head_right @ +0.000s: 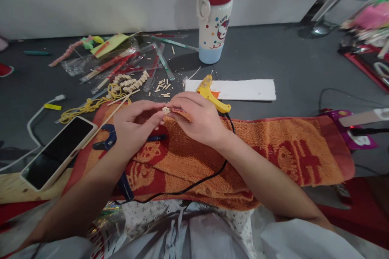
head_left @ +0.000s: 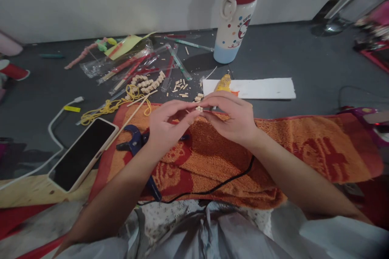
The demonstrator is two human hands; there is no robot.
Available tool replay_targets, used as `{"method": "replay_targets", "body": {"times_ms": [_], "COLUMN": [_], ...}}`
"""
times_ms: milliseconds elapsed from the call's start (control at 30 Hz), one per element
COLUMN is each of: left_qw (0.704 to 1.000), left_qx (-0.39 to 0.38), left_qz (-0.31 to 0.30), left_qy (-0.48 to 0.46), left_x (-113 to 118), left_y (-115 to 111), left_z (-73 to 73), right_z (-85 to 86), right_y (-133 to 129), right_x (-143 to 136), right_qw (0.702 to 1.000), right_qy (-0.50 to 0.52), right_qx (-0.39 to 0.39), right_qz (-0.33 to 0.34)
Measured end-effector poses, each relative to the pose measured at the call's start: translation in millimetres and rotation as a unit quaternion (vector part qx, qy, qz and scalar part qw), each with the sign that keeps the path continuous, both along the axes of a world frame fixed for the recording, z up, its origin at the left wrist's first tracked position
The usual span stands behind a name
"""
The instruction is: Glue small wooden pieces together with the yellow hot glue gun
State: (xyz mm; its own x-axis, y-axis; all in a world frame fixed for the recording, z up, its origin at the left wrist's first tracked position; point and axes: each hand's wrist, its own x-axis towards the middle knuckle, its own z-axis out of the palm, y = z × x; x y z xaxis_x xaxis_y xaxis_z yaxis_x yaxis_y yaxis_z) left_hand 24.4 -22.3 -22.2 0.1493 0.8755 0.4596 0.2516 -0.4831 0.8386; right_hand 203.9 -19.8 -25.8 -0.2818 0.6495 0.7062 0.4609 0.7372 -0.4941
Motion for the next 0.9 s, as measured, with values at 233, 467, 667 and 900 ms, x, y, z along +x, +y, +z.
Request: {"method": "replay_targets", "body": {"times_ms": [233, 467, 667, 900], "left_qw": [0.966, 0.917, 0.914, 0.922], "left_qx": [-0.209, -0.310, -0.315, -0.302], "left_qz": [-0.063, -0.138, -0.140, -0.138], "left_qy": [-0.141, -0.209, -0.213, -0.200], "left_x": [3, -1, 0, -1], "left_y": [2, 6, 7, 10], "left_z": [1.9, 4.1, 4.6, 1.0], "right_z": [4.3, 7.6, 5.5, 6.1], "right_y": [-2, 0, 0, 0], "right_x": [-1, 3, 3, 5], "right_qw": [1.000, 0.999, 0.999, 1.000], "right_qy": [0.014, 0.033, 0.040, 0.017], "right_qx": [0.013, -0.023, -0.018, 0.013], "right_qz": [-0.006, -0.003, -0.009, -0.019]}}
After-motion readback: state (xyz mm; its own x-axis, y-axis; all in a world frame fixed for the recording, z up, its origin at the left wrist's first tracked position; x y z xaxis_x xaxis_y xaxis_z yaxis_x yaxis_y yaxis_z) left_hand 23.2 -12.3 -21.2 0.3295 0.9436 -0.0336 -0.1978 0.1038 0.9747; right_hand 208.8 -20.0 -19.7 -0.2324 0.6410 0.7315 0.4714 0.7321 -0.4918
